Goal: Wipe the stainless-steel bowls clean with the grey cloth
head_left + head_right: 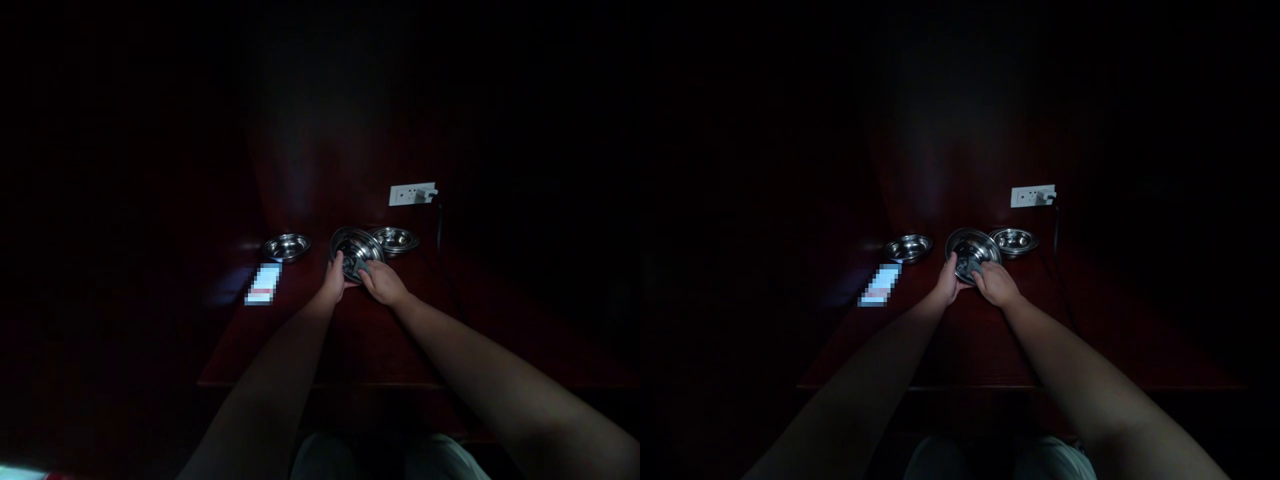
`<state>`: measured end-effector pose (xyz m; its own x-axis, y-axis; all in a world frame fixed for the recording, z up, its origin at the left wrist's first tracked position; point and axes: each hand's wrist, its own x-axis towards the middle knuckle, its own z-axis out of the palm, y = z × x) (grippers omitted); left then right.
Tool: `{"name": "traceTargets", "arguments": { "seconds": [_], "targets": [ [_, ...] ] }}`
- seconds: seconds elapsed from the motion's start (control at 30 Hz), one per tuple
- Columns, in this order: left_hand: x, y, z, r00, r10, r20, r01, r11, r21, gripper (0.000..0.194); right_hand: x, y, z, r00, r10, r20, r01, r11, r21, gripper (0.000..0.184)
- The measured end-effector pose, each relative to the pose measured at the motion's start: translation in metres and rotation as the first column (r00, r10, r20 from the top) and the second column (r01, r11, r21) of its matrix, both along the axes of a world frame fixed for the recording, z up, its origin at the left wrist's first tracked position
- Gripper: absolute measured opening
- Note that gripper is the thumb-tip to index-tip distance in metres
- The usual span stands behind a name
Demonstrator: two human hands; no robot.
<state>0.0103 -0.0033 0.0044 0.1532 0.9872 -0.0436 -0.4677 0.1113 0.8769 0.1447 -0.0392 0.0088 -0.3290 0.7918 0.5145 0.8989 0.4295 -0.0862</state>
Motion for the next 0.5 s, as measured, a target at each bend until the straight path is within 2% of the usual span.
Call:
{"name": "traceTargets", "arguments": {
  "seconds": [0.23, 0.5],
  "targets": [
    [0.0, -0.001, 0.002, 1.0, -0.011, 0.003, 0.011, 1.0, -0.01, 0.05, 0.002, 0.001, 0.0, 0.999, -0.039, 0.019, 0.039, 0.999, -0.006, 0.038],
    [-0.012, -0.006, 0.003, 0.99, -0.128, 0.056, 0.126, 0.991, 0.047, 0.049, 0.0, 0.0, -0.001, 1.0, -0.01, -0.001, 0.01, 0.999, 0.034, 0.037]
  ]
}}
